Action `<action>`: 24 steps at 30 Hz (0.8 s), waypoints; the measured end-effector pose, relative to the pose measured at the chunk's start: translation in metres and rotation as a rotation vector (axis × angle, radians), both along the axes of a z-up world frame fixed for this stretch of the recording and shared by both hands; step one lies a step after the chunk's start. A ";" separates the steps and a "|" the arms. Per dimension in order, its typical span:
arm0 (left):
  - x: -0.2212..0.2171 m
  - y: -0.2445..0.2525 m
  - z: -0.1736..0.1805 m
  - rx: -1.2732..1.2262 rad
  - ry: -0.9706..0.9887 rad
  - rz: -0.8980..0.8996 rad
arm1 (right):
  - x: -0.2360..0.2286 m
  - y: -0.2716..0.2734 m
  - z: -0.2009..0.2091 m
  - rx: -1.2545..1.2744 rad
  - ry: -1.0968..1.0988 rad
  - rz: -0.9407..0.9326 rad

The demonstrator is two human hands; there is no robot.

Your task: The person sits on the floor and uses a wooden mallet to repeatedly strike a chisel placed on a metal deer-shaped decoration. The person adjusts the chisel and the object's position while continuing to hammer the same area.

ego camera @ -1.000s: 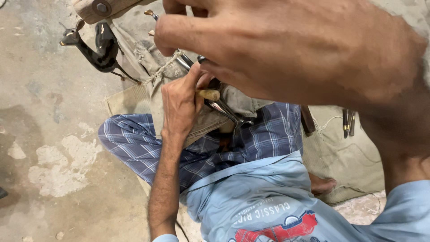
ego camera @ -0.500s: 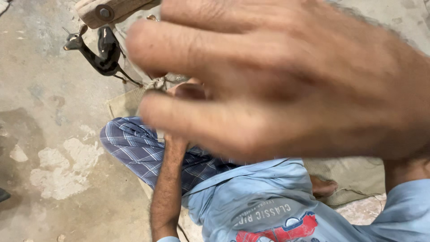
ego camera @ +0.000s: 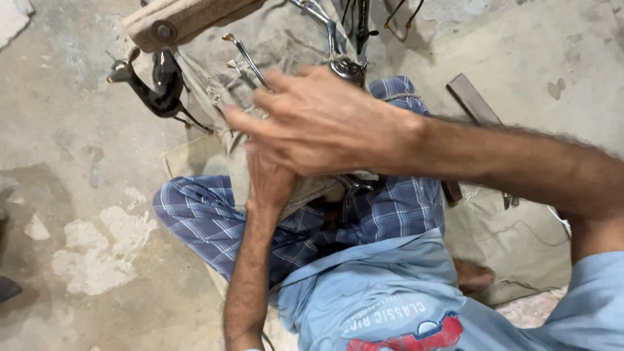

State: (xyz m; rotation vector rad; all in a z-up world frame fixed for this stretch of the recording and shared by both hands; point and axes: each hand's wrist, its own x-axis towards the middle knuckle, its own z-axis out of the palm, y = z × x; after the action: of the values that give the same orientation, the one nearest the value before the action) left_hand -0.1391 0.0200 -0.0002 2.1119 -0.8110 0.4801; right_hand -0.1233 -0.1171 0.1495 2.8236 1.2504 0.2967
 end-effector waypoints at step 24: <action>0.022 -0.001 0.045 0.217 -0.154 -0.246 | -0.055 -0.074 -0.008 0.072 0.332 -0.255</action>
State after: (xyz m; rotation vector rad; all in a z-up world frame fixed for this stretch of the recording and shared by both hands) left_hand -0.1173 0.0190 0.0449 2.1505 -1.2432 0.4422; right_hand -0.1784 -0.1911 0.1415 3.1432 0.9157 -0.1457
